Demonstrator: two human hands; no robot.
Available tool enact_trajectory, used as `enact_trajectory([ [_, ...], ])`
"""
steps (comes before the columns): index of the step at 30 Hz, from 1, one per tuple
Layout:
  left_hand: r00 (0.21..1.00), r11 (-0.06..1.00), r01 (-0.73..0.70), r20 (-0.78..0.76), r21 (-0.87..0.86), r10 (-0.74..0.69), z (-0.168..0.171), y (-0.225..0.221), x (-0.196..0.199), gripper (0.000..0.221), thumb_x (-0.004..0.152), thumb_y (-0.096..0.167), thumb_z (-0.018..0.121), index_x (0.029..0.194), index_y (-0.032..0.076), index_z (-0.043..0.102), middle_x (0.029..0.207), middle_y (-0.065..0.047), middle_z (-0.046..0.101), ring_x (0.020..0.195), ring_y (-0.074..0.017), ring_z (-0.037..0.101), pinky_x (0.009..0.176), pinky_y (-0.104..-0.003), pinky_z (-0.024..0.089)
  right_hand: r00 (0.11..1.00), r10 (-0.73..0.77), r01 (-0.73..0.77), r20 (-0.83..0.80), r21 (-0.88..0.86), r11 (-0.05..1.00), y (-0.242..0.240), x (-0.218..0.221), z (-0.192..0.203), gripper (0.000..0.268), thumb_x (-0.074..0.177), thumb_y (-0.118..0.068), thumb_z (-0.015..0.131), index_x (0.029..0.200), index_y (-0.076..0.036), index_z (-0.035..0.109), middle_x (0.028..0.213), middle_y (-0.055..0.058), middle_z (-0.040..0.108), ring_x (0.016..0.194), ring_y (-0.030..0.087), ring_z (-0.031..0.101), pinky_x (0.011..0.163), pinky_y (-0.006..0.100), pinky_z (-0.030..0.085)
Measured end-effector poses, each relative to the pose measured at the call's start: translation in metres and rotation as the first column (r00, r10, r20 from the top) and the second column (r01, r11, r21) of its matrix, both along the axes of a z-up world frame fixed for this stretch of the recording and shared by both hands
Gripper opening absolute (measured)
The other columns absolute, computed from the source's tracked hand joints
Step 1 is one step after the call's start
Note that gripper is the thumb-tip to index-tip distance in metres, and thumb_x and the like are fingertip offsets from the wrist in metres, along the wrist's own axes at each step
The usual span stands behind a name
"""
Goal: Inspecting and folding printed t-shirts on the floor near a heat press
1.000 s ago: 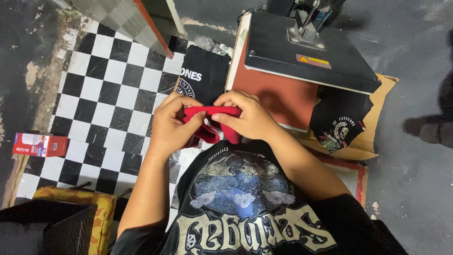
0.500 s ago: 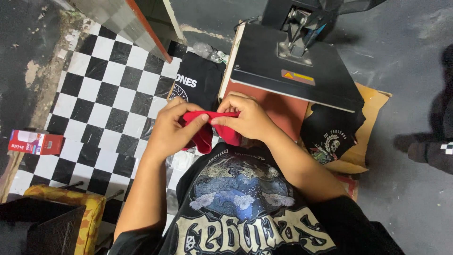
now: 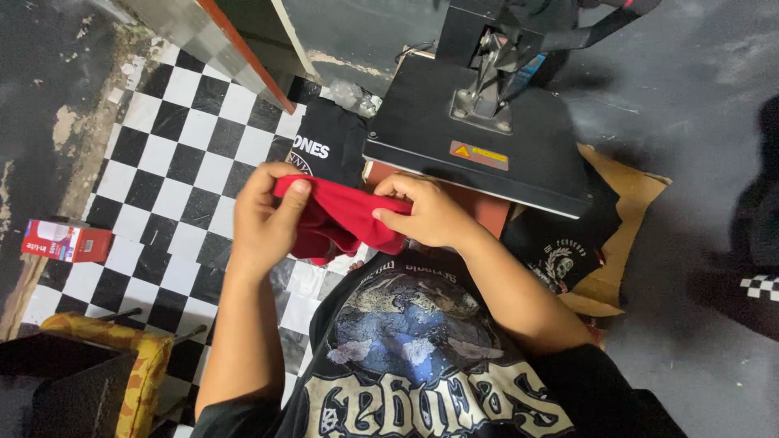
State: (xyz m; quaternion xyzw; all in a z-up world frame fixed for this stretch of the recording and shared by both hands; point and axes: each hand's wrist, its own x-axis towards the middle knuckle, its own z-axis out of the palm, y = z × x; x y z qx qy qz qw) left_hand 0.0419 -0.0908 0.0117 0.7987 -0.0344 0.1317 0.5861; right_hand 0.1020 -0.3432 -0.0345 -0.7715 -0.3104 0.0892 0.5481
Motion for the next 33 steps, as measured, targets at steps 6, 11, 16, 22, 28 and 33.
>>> enact_trajectory([
  [6,0.989,0.987,-0.145,-0.006,-0.067,0.145,0.001,-0.005,0.003,0.009,0.101,0.006,0.071,0.106,0.001,0.066,0.082,-0.007,0.059,0.077,-0.0145,0.050,0.075,-0.030,0.043,0.995,0.037,-0.036,-0.095,0.007,0.999,-0.006,0.009,-0.003,0.035,0.081,-0.012,0.082,0.113,-0.009,0.070,0.088,0.011,0.070,0.079,0.024,0.068,0.068,0.036,0.055],
  [11,0.963,0.960,-0.266,0.002,-0.090,0.268,0.005,0.000,-0.001,0.008,0.104,0.007,0.070,0.107,0.002,0.065,0.084,-0.006,0.058,0.077,-0.0132,0.048,0.074,-0.028,0.042,0.976,0.076,-0.065,-0.204,0.063,0.996,-0.011,0.012,-0.019,0.033,0.080,-0.018,0.087,0.105,-0.006,0.070,0.078,0.008,0.068,0.070,0.018,0.065,0.061,0.032,0.053],
  [16,0.942,0.938,-0.333,0.006,-0.100,0.335,-0.002,0.016,-0.007,0.008,0.104,0.008,0.072,0.107,0.003,0.066,0.082,-0.005,0.057,0.074,-0.0120,0.048,0.072,-0.026,0.042,0.982,0.060,-0.044,-0.182,0.089,0.995,-0.004,0.011,-0.014,0.016,0.086,-0.015,0.084,0.091,-0.007,0.072,0.068,0.004,0.065,0.064,0.012,0.060,0.056,0.029,0.049],
  [22,0.953,0.953,-0.296,0.045,-0.058,0.298,-0.002,0.033,-0.009,0.005,0.105,0.006,0.069,0.107,0.002,0.067,0.090,-0.008,0.060,0.078,-0.0141,0.050,0.078,-0.029,0.044,0.987,0.091,-0.078,-0.135,0.094,0.992,0.006,0.015,-0.013,0.016,0.102,-0.014,0.064,0.091,-0.006,0.071,0.086,0.008,0.068,0.079,0.020,0.064,0.078,0.033,0.052],
  [28,0.988,0.987,-0.153,0.020,-0.039,0.154,-0.003,0.042,-0.012,0.009,0.096,0.003,0.076,0.103,0.002,0.070,0.088,-0.011,0.066,0.082,-0.0165,0.056,0.081,-0.034,0.048,0.996,0.082,-0.082,-0.041,0.007,0.997,0.042,0.006,0.005,0.019,0.101,-0.021,0.067,0.112,-0.006,0.070,0.090,0.015,0.070,0.088,0.032,0.069,0.083,0.044,0.053],
  [33,0.989,0.988,0.093,0.101,0.123,-0.106,0.001,0.042,-0.010,0.012,0.087,0.014,0.084,0.097,0.011,0.078,0.086,-0.010,0.069,0.078,-0.0274,0.067,0.077,-0.038,0.051,0.991,0.008,-0.034,0.134,0.191,0.981,0.087,-0.008,0.018,0.038,0.084,-0.022,0.087,0.115,-0.008,0.069,0.103,0.008,0.072,0.099,0.027,0.072,0.092,0.039,0.054],
])
